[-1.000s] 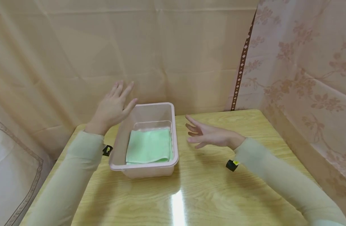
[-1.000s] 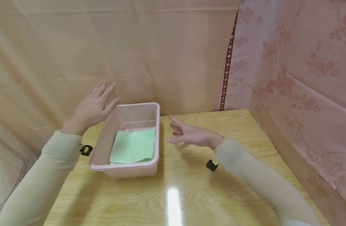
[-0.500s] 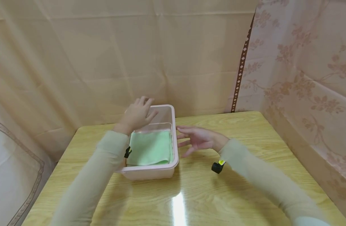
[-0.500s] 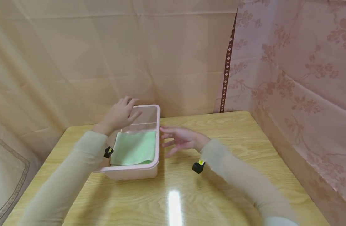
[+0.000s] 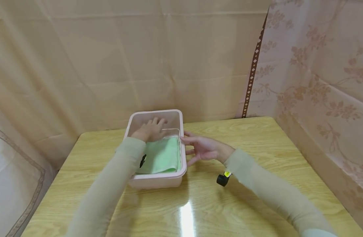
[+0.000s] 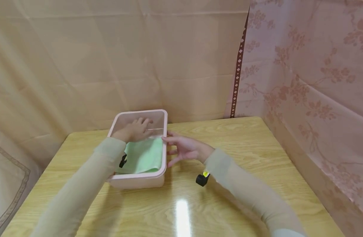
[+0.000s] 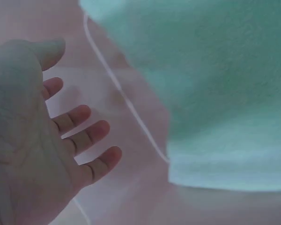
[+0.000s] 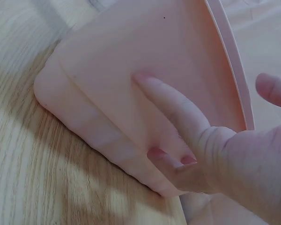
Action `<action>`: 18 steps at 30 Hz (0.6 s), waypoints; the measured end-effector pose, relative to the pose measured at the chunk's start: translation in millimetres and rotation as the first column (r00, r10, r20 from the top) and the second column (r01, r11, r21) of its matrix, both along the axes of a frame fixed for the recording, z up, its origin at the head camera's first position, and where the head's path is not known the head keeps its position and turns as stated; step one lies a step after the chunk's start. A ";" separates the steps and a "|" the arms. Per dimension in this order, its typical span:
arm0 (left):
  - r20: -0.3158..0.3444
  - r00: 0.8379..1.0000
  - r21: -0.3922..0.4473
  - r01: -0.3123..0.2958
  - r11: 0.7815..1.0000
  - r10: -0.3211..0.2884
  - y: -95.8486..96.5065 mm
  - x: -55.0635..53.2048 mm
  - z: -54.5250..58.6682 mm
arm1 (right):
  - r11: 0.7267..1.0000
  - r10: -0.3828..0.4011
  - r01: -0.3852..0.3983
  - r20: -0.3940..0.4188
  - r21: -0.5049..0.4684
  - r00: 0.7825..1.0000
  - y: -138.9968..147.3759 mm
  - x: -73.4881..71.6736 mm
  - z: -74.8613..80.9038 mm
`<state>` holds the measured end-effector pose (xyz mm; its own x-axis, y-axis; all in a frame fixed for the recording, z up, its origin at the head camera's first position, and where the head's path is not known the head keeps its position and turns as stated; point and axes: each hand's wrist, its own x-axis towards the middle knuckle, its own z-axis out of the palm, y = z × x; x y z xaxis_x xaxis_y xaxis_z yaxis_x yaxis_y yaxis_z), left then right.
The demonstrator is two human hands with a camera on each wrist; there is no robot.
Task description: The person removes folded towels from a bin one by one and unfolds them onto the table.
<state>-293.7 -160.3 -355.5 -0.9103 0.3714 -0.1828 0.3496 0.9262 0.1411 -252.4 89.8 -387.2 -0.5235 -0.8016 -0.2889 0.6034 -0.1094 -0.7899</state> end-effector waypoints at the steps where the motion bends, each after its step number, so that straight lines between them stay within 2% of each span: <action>1: 0.018 1.000 -0.002 -0.014 1.000 0.014 0.4 -0.4 -1.1 | 1.000 -0.004 0.004 0.000 -0.002 1.000 -0.4 0.0 0.0; 6: 0.079 0.996 -0.008 -0.043 0.999 0.044 -0.5 -5.8 -12.5 | 1.000 -0.022 0.022 0.008 -0.006 1.000 -1.7 0.9 -1.1; 9: 0.106 0.993 -0.002 -0.053 0.999 0.053 -1.0 -4.9 -16.2 | 1.000 -0.031 0.031 0.003 -0.006 1.000 -2.9 2.0 -1.7; 12: 0.167 0.982 -0.009 -0.083 0.997 0.083 -1.1 -3.3 -17.8 | 0.999 -0.040 0.040 -0.010 -0.005 0.999 -3.3 3.1 -2.5; 14: 0.205 0.975 -0.018 -0.085 0.996 0.087 -4.6 -8.3 -26.1 | 0.999 -0.045 0.045 -0.018 -0.003 0.999 -3.6 4.1 -2.6; 18: 0.267 0.961 -0.041 -0.069 0.997 0.077 -16.3 -29.8 -54.2 | 0.999 -0.048 0.048 -0.028 -0.009 0.998 -3.9 5.8 -3.1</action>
<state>-323.6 -176.6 -409.7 -0.8507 0.2963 -0.4342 0.2342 0.9531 0.1914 -246.6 85.9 -390.3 -0.5694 -0.7775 -0.2669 0.5747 -0.1444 -0.8055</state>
